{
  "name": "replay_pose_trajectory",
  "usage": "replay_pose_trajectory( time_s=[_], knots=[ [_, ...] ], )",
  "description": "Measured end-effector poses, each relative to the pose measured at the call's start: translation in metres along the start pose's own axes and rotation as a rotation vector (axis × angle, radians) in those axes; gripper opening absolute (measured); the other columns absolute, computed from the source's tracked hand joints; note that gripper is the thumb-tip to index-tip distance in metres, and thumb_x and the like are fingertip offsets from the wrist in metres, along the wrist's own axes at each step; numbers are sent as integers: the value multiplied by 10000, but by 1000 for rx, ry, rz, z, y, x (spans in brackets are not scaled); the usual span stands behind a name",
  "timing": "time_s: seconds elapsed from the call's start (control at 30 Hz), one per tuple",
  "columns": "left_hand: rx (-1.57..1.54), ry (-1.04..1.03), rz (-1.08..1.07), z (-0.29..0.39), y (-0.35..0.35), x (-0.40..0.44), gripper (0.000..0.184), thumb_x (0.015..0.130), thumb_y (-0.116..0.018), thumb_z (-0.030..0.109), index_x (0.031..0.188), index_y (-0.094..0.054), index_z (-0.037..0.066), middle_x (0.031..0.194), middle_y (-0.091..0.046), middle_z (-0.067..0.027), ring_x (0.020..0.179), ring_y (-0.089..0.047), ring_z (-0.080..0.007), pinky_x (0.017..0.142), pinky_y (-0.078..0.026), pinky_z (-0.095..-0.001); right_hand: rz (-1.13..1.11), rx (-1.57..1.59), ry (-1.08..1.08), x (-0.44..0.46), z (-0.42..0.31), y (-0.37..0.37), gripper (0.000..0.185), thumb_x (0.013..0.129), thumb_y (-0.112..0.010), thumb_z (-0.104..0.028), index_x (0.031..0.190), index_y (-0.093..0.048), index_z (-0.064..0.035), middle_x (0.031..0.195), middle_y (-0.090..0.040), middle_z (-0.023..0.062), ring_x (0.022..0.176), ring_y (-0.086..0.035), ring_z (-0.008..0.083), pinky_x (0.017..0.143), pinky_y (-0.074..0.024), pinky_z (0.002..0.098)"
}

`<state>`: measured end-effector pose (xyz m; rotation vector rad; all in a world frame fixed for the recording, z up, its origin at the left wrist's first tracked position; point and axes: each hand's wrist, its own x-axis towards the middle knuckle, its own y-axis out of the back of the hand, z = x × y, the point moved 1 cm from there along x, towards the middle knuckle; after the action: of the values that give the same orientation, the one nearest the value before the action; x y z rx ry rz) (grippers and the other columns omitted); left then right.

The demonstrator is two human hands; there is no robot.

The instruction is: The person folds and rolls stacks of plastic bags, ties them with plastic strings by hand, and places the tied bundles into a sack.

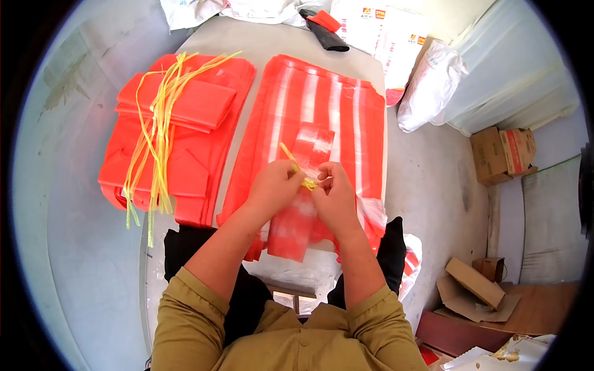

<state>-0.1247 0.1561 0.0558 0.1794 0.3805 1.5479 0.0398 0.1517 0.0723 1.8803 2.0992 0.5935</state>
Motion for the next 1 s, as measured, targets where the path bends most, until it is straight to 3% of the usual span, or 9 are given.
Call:
replay_pose_trajectory(
  time_s=[0.1,0.27,0.47,0.57,0.67,0.77,0.9,0.97,1.0],
  knots=[
    [87,-81,85,-6,-2,2,197,974,-661,166,959,-705,-25,855,-703,-160,762,-675,-289,679,-512,-414,-45,68,-81,-2,12,4,402,830,-632,25,1219,-559,-44,1006,-589,104,838,-596,202,781,-519,342],
    [382,-185,170,-13,3,9,177,968,-649,157,973,-686,-16,1001,-692,-193,933,-650,-414,777,-516,-483,-120,-65,-64,-15,32,13,309,870,-613,25,1166,-544,-35,938,-551,45,817,-558,126,742,-506,285],
    [367,-140,350,4,2,-7,165,963,-660,145,1022,-650,-9,979,-671,-191,934,-662,-373,802,-529,-463,-63,125,-155,-20,34,19,345,985,-618,-93,1314,-541,-22,1017,-622,55,909,-593,108,813,-506,270],
    [318,31,37,16,15,-20,202,962,-671,152,1082,-633,-6,994,-676,-188,926,-665,-350,813,-534,-436,-120,38,-170,-18,37,21,453,1039,-588,-176,1452,-485,-23,1090,-658,74,977,-613,134,874,-507,298],
    [368,-136,-44,-5,15,-27,280,971,-674,180,1174,-601,2,988,-681,-176,911,-670,-317,813,-531,-409,-158,-3,-222,-17,31,19,496,1063,-556,-213,1510,-451,-25,1140,-675,85,1048,-623,164,939,-497,331],
    [219,0,-143,2,23,-27,315,1012,-665,229,1233,-584,20,1046,-693,-144,940,-671,-271,814,-526,-404,-141,186,-220,-19,14,17,507,1049,-562,-243,1503,-462,-40,1247,-681,126,1143,-629,214,996,-487,361],
    [-676,329,-208,-11,25,-24,433,1021,-652,320,1336,-603,27,1217,-692,-140,1107,-665,-237,926,-539,-422,-309,590,-99,-24,-43,18,568,1027,-599,-245,1533,-430,-50,1358,-649,136,1281,-576,219,1063,-456,371],
    [-1188,494,-301,-2,31,-29,480,1029,-655,311,1417,-559,45,1284,-670,-111,1168,-646,-210,980,-537,-415,-68,222,88,-13,-26,16,590,1040,-587,-198,1572,-377,-52,1400,-601,131,1274,-560,210,1074,-444,375],
    [-1105,465,-293,0,31,-30,477,1032,-659,289,1426,-541,47,1305,-659,-105,1184,-639,-200,999,-538,-407,52,37,180,-9,-17,15,604,1047,-581,-175,1591,-350,-54,1420,-578,129,1271,-552,205,1080,-438,377]
  ],
)
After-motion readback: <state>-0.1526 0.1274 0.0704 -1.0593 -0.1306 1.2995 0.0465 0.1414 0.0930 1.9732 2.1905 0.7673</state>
